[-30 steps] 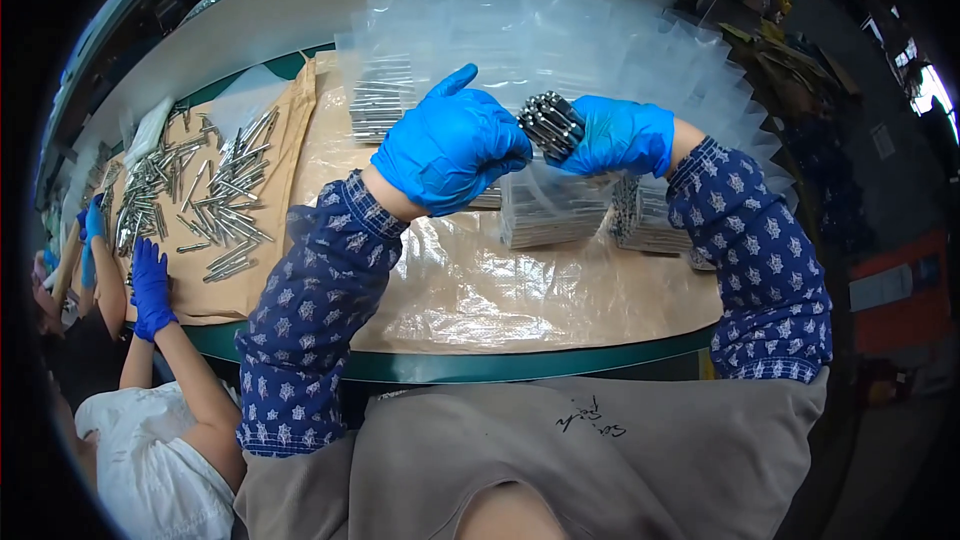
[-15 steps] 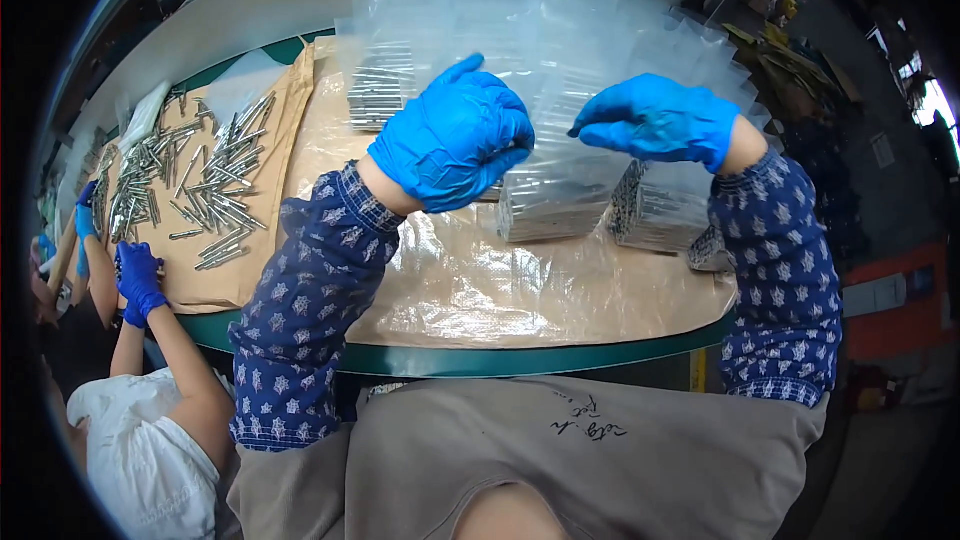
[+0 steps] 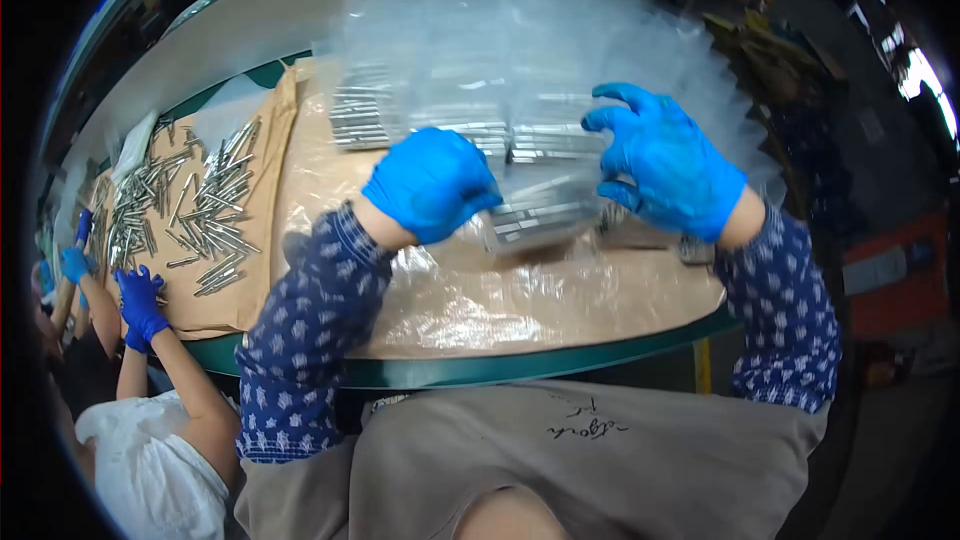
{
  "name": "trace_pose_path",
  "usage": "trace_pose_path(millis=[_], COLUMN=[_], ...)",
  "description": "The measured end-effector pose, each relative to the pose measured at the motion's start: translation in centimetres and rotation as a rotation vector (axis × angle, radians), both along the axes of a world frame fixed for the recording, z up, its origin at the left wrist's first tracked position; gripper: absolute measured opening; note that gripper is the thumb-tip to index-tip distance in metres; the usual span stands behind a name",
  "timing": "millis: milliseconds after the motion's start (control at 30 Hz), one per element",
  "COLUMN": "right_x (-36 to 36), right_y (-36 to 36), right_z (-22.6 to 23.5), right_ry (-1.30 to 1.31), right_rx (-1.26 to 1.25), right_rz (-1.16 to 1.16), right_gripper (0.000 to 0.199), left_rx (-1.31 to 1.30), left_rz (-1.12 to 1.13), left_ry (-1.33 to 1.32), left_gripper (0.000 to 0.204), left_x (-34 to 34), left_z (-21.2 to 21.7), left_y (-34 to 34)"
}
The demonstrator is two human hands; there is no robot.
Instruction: Counting out sets of small metal pins, bundling them together, and placing them into plastic bags.
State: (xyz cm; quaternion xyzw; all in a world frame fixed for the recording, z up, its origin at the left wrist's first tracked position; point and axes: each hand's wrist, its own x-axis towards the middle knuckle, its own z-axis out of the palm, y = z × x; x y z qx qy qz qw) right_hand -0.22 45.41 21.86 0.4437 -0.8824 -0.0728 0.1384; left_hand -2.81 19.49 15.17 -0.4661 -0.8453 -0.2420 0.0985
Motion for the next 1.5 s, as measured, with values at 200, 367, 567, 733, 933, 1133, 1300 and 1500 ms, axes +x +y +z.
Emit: trace_pose_path(millis=[200, 367, 567, 733, 933, 1133, 1300, 1500], right_x=[-3.7, -3.5, -3.7, -4.1, -3.9, 0.7, 2.5, 5.8], right_y=[0.9, 1.4, 1.4, 2.0, 1.0, 1.7, 5.5, 9.7], right_z=[-1.5, 0.5, -2.9, -1.5, -2.9, -0.1, 1.5, 3.3], right_ry=[-0.128, -0.066, 0.048, -0.142, -0.002, -0.069, -0.016, -0.016], right_rx=[0.068, 0.122, 0.072, 0.087, 0.258, 0.042, -0.042, 0.021], right_rz=[-0.036, 0.09, 0.019, 0.008, -0.022, 0.103, 0.059, -0.2], right_gripper=[0.018, 0.008, 0.012, 0.012, 0.016, 0.012, 0.019, 0.015], left_rx=[0.098, 0.043, 0.038, 0.11, 0.154, 0.402, 0.389, 0.434], left_rz=[0.022, 0.076, -0.005, 0.078, 0.023, -0.072, -0.115, -0.327], left_ry=[0.018, 0.213, 0.025, 0.039, -0.153, -0.038, -0.061, -0.087], left_gripper=[0.006, 0.011, 0.007, 0.012, 0.015, 0.006, 0.005, 0.009], left_x=[-0.1, 0.1, 0.6, 0.3, 0.0, 2.3, 2.4, 2.6], left_z=[0.6, 1.8, 0.2, 0.6, -0.6, 0.7, 3.0, 1.9], left_y=[0.6, 0.5, 1.3, 0.6, 0.8, 2.4, 5.2, 11.3])
